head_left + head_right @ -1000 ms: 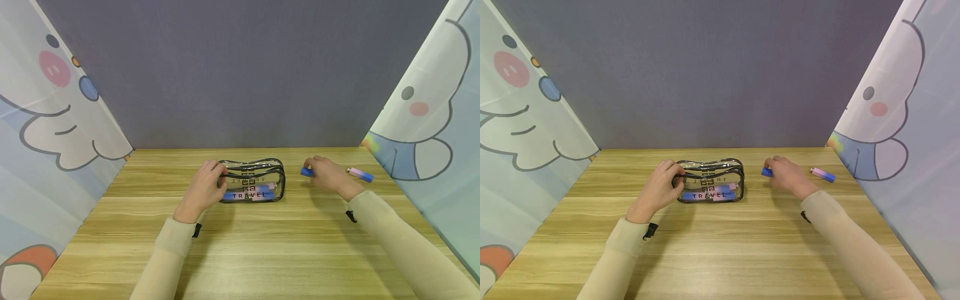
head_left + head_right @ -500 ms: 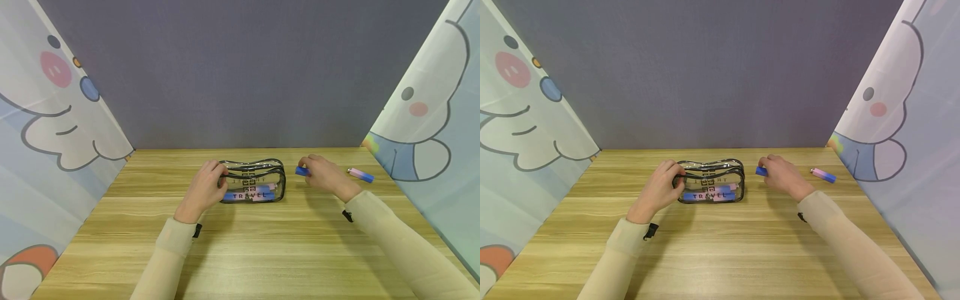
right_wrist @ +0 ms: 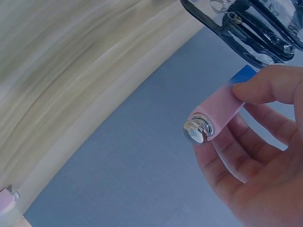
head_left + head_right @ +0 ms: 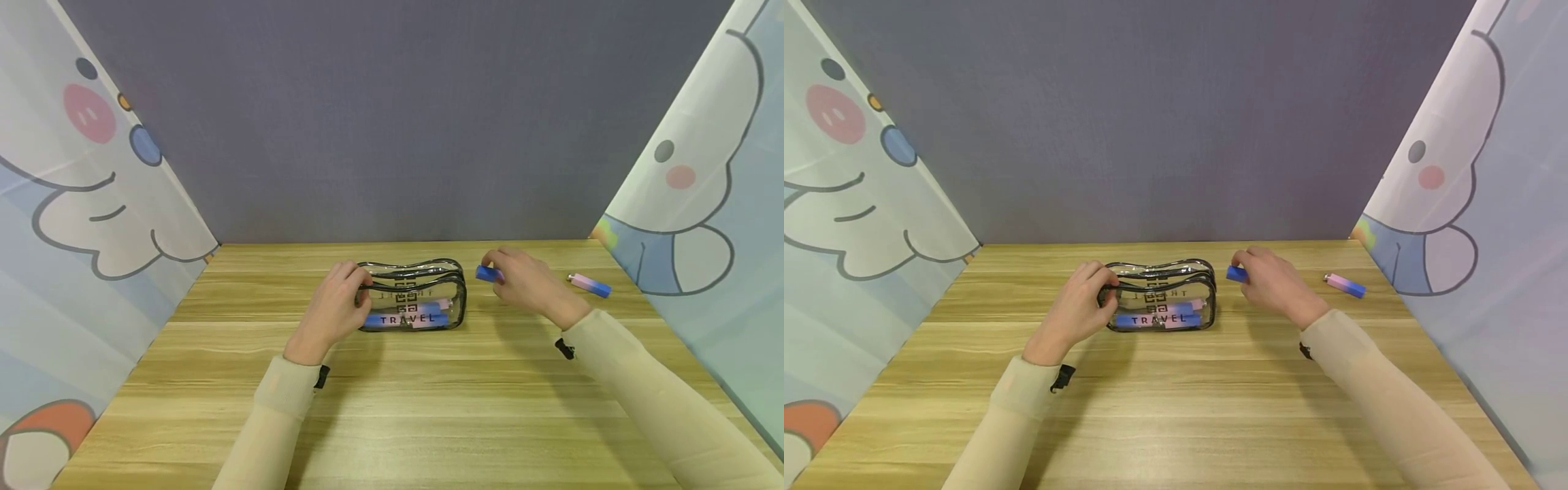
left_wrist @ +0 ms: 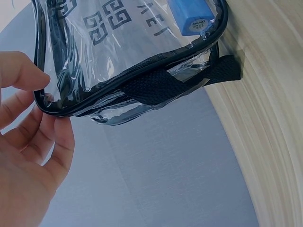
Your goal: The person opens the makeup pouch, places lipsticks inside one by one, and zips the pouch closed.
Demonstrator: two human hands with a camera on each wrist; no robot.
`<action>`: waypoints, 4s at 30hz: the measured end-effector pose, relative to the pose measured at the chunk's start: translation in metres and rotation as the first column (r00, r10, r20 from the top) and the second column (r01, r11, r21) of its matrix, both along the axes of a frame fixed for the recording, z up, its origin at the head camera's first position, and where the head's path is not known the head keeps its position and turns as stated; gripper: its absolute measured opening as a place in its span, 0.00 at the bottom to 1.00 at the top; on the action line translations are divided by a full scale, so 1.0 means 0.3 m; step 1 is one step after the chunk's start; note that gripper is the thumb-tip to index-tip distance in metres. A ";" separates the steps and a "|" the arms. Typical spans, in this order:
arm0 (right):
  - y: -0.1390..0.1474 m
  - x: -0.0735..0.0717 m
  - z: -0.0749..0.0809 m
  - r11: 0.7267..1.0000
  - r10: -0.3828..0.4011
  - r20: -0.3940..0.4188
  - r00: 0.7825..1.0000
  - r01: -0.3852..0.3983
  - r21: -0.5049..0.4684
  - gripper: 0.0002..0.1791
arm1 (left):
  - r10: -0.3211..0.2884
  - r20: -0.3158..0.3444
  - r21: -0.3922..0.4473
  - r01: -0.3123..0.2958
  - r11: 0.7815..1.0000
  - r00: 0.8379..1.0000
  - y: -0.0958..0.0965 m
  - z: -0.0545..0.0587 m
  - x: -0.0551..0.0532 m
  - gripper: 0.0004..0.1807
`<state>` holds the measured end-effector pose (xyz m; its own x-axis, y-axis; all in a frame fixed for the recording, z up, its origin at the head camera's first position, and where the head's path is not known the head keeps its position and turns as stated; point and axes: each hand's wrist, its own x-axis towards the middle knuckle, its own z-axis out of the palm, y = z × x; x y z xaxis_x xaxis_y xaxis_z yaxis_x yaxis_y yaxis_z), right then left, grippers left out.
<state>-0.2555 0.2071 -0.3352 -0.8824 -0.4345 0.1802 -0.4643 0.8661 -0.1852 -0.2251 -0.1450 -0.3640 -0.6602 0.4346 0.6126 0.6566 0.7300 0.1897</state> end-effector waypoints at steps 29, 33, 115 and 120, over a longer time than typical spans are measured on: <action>-0.053 0.011 0.066 0.998 0.050 -0.067 0.997 -0.051 -0.023 0.20 | -0.034 -0.049 -0.032 0.032 0.999 0.998 -0.003 -0.001 -0.013 0.09; -0.062 0.016 0.081 0.998 0.058 -0.069 0.996 -0.060 -0.028 0.20 | -0.035 -0.047 -0.038 0.034 0.999 0.998 -0.002 -0.002 -0.015 0.09; -0.337 0.012 0.110 0.951 0.261 -0.134 0.956 -0.279 -0.131 0.18 | -0.014 -0.038 -0.029 0.013 0.999 0.999 0.000 -0.012 -0.014 0.09; -0.362 0.009 0.100 0.951 0.269 -0.125 0.955 -0.284 -0.124 0.18 | -0.017 -0.039 -0.027 0.016 1.000 0.999 -0.001 -0.011 -0.014 0.09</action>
<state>-0.2527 0.0986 -0.3052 -0.7038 -0.6228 0.3416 -0.7053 0.6699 -0.2320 -0.2293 -0.1452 -0.3674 -0.6285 0.4616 0.6260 0.6753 0.7233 0.1446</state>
